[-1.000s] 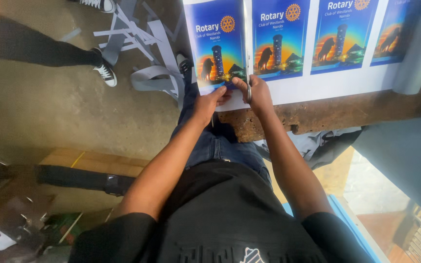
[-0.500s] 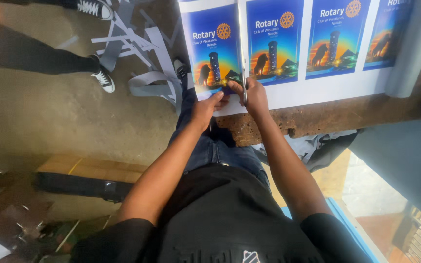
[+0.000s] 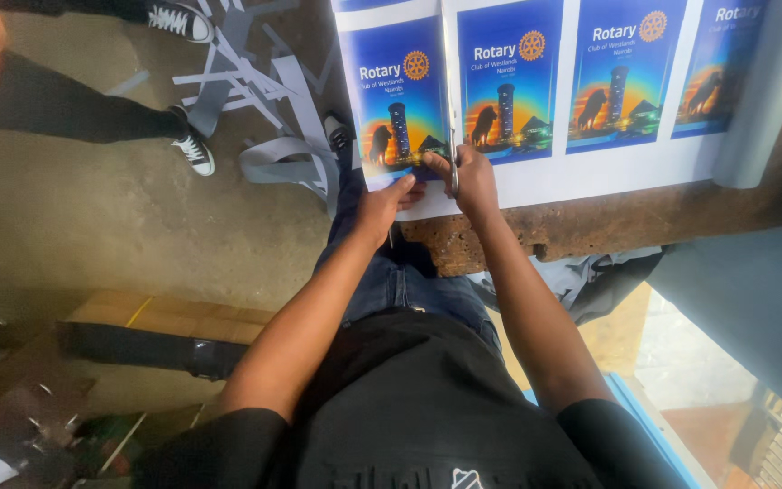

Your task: The person uses scissors to cut individual posters from a large printed sheet laid on a wooden table. They separate each poster along the grid lines, stack the cut pieces to the side, and continue cutting the remaining sheet.

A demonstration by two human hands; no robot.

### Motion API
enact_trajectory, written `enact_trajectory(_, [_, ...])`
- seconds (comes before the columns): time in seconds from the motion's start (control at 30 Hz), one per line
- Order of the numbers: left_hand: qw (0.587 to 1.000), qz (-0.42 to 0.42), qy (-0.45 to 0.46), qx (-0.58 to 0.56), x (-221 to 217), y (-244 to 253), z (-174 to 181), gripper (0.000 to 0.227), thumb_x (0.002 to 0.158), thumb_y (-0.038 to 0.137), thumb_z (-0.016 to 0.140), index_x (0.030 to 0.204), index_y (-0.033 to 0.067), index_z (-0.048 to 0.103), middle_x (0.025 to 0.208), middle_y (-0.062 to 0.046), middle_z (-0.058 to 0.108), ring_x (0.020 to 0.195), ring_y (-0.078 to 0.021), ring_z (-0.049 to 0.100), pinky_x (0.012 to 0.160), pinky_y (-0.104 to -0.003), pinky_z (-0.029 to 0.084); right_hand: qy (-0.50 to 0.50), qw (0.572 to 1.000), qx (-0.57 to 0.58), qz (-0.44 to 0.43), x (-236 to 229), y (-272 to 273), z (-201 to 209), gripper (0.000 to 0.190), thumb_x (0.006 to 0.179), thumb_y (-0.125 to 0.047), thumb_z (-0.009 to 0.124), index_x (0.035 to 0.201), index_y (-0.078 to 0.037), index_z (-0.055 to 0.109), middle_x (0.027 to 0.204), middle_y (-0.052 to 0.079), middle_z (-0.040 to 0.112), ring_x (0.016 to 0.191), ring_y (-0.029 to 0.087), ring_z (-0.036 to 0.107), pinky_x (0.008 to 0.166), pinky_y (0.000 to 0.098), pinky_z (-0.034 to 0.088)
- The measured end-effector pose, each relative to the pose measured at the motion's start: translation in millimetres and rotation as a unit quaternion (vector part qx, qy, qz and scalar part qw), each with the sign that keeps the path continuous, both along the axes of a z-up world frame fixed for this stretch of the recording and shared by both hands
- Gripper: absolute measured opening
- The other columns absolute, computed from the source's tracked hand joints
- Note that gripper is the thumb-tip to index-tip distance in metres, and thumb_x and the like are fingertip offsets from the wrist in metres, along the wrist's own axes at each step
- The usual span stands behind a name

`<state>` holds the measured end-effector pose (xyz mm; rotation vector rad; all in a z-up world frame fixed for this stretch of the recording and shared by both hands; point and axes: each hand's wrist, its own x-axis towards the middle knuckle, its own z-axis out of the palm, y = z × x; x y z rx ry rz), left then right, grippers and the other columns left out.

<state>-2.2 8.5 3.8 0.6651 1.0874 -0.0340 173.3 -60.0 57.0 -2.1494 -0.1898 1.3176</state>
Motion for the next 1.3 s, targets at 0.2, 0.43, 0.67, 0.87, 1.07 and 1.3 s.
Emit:
enact_trajectory(0.2, [1.000,0.005,0.005,0.001,-3,-6,-13,0.048,0.092,0.045,0.077,0.115,0.0034,0.074,0.112,-0.015,0.077,0.099,-0.0260,0.077,0.083,-0.030,0.061,0.002,1.000,0.004,0.014,1,-1,-2,0.059,0.083,-0.062,0.086,0.072,-0.010,0.059,0.046,0.005,0.056,0.044,0.018,0.062,0.057,0.0273,0.049])
enact_trajectory(0.43, [1.000,0.009,0.009,0.005,-1,-6,-21,0.048,0.092,0.045,0.077,0.114,0.0024,0.074,0.112,-0.016,0.076,0.099,-0.0261,0.077,0.083,-0.030,0.061,-0.008,1.000,0.007,0.009,4,-1,-13,0.060,0.081,-0.063,0.086,0.073,-0.011,0.059,0.046,0.004,0.055,0.044,0.017,0.062,0.057,0.0266,0.047])
enact_trajectory(0.67, [1.000,0.005,0.004,0.006,-7,-12,-21,0.049,0.094,0.045,0.074,0.118,0.0019,0.073,0.117,-0.017,0.075,0.106,-0.0283,0.074,0.091,-0.032,0.059,-0.017,1.000,0.004,0.017,-1,-2,-8,0.060,0.080,-0.061,0.087,0.073,-0.010,0.058,0.046,0.005,0.055,0.044,0.018,0.061,0.058,0.0272,0.047])
enact_trajectory(0.87, [0.999,0.019,0.019,0.029,-5,-19,-23,0.044,0.092,0.042,0.077,0.114,0.0035,0.074,0.110,-0.013,0.077,0.098,-0.0236,0.076,0.086,-0.030,0.060,-0.008,0.999,0.016,0.031,2,-3,-4,0.064,0.082,-0.068,0.083,0.073,-0.010,0.057,0.047,0.007,0.055,0.046,0.021,0.062,0.060,0.0310,0.048])
enact_trajectory(1.07, [0.989,0.001,0.103,0.105,-1,-14,9,0.036,0.085,0.046,0.083,0.096,0.0114,0.080,0.092,-0.005,0.079,0.085,-0.0169,0.077,0.079,-0.027,0.059,0.053,0.997,0.041,0.035,-1,-29,13,0.058,0.086,-0.064,0.079,0.075,-0.011,0.059,0.049,0.007,0.057,0.049,0.020,0.063,0.058,0.0310,0.046])
enact_trajectory(1.3, [0.962,-0.070,0.107,0.242,-12,10,97,0.024,0.082,0.036,0.086,0.089,0.0139,0.081,0.081,-0.007,0.079,0.085,-0.0203,0.078,0.079,-0.033,0.060,0.088,0.992,0.040,0.080,-11,-127,22,0.053,0.082,-0.051,0.085,0.080,-0.001,0.067,0.055,0.018,0.060,0.052,0.027,0.064,0.052,0.0377,0.049])
